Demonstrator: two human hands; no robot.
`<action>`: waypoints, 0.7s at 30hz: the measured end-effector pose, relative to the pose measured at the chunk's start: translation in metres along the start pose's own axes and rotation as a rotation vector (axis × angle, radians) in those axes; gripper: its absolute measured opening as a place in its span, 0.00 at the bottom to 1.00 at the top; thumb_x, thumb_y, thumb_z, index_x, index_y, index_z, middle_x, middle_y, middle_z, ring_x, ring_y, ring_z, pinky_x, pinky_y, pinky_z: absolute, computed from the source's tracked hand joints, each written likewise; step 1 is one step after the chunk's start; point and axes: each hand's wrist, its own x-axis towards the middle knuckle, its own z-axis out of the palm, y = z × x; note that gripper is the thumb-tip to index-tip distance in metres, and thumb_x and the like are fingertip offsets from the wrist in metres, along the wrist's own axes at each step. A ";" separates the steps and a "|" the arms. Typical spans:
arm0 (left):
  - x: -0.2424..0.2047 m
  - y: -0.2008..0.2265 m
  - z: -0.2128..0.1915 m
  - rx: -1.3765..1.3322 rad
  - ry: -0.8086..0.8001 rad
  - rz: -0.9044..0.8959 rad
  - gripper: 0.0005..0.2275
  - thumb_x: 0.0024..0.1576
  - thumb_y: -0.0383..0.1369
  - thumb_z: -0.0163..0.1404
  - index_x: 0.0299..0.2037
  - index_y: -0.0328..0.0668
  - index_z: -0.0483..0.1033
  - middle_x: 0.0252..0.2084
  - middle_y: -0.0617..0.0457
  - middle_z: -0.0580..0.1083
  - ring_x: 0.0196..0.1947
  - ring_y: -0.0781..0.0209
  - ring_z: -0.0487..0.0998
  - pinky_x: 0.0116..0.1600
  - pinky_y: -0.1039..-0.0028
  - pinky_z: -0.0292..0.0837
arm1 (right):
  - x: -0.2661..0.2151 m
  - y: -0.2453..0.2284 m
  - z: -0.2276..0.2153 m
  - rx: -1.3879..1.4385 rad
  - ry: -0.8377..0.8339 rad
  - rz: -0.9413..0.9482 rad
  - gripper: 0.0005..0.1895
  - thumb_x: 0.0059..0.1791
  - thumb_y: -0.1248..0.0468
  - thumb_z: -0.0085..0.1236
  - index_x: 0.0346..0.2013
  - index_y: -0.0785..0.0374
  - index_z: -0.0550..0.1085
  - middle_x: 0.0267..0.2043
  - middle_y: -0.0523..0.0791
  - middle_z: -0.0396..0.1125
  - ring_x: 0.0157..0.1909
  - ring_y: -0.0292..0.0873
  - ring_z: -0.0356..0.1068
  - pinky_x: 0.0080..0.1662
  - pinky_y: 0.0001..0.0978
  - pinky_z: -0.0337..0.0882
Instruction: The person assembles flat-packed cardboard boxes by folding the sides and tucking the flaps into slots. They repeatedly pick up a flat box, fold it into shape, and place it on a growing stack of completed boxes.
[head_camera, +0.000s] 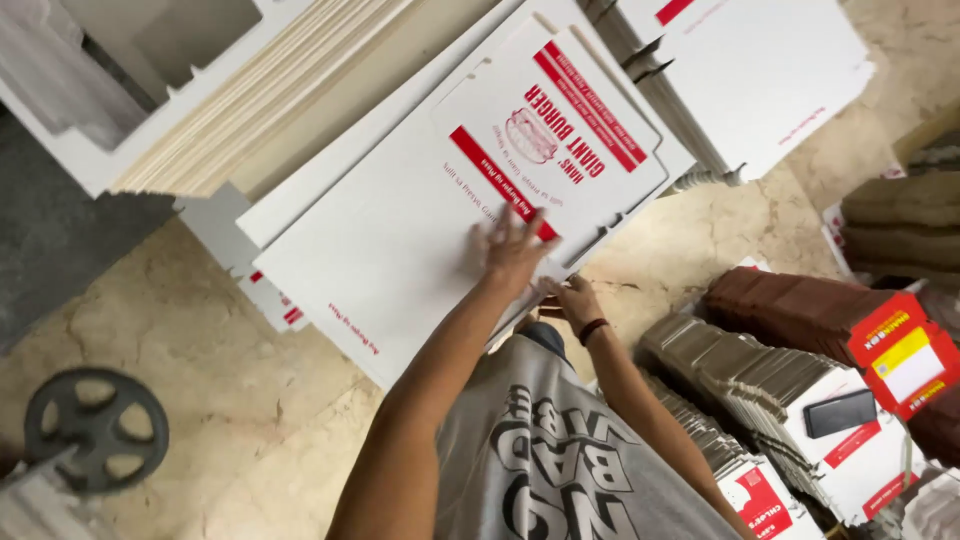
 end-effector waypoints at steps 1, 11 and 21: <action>-0.013 -0.001 0.008 -0.090 -0.032 -0.073 0.39 0.55 0.26 0.57 0.73 0.79 0.52 0.81 0.55 0.34 0.76 0.23 0.32 0.62 0.25 0.61 | 0.011 0.024 -0.003 -0.145 0.022 0.021 0.30 0.46 0.65 0.70 0.59 0.70 0.68 0.46 0.63 0.72 0.45 0.65 0.76 0.48 0.64 0.77; -0.016 0.017 -0.070 -0.019 -0.371 -0.145 0.43 0.61 0.26 0.46 0.77 0.80 0.28 0.77 0.53 0.12 0.75 0.21 0.16 0.64 0.18 0.44 | -0.034 -0.058 0.029 0.123 0.247 0.125 0.41 0.51 0.66 0.63 0.74 0.64 0.52 0.52 0.61 0.74 0.43 0.58 0.78 0.41 0.55 0.83; 0.028 0.035 -0.034 -0.182 -0.255 -0.407 0.47 0.59 0.33 0.51 0.76 0.78 0.23 0.76 0.50 0.09 0.75 0.23 0.14 0.64 0.17 0.39 | -0.029 -0.079 -0.008 -0.234 -0.119 0.171 0.34 0.51 0.38 0.59 0.31 0.72 0.77 0.26 0.55 0.75 0.26 0.51 0.78 0.29 0.39 0.82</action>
